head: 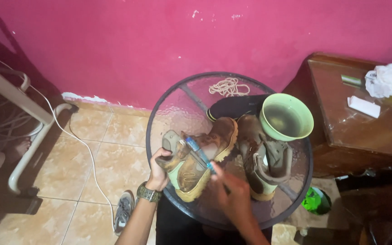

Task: The person cleans a pair of brown hiking boots on a glass table using a toothbrush and water from a green bowl. They scrub the soles and sides of the boots, repeatedly dipping the toothbrush into the water to wet the bristles before continuing to clean different areas of the footwear.

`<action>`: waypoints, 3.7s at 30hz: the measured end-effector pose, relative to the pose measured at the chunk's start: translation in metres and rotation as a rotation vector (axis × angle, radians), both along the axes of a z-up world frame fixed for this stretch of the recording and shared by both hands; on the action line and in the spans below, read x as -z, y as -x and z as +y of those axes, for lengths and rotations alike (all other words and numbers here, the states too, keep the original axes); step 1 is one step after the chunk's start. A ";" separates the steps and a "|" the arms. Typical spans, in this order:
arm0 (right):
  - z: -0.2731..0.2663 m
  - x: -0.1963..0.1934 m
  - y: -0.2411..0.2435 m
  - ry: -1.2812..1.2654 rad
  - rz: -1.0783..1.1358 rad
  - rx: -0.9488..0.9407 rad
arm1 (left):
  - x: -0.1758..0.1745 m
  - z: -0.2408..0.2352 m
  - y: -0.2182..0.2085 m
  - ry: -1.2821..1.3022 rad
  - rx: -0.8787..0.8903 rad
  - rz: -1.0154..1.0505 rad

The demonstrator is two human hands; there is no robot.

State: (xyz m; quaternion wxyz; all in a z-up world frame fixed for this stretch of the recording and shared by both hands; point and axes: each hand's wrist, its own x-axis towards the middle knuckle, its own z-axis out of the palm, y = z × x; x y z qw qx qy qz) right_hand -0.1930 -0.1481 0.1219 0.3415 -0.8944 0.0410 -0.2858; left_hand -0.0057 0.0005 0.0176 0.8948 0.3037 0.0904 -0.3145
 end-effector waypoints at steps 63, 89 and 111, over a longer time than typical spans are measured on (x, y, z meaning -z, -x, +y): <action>-0.045 0.093 0.031 -0.173 0.024 -0.007 | 0.002 0.005 -0.012 -0.012 -0.011 0.101; -0.037 0.069 0.040 -0.146 0.150 -0.041 | -0.101 -0.002 0.013 -0.141 -0.030 0.139; -0.035 0.070 0.037 -0.187 0.105 -0.063 | -0.053 0.001 0.003 -0.007 -0.205 0.035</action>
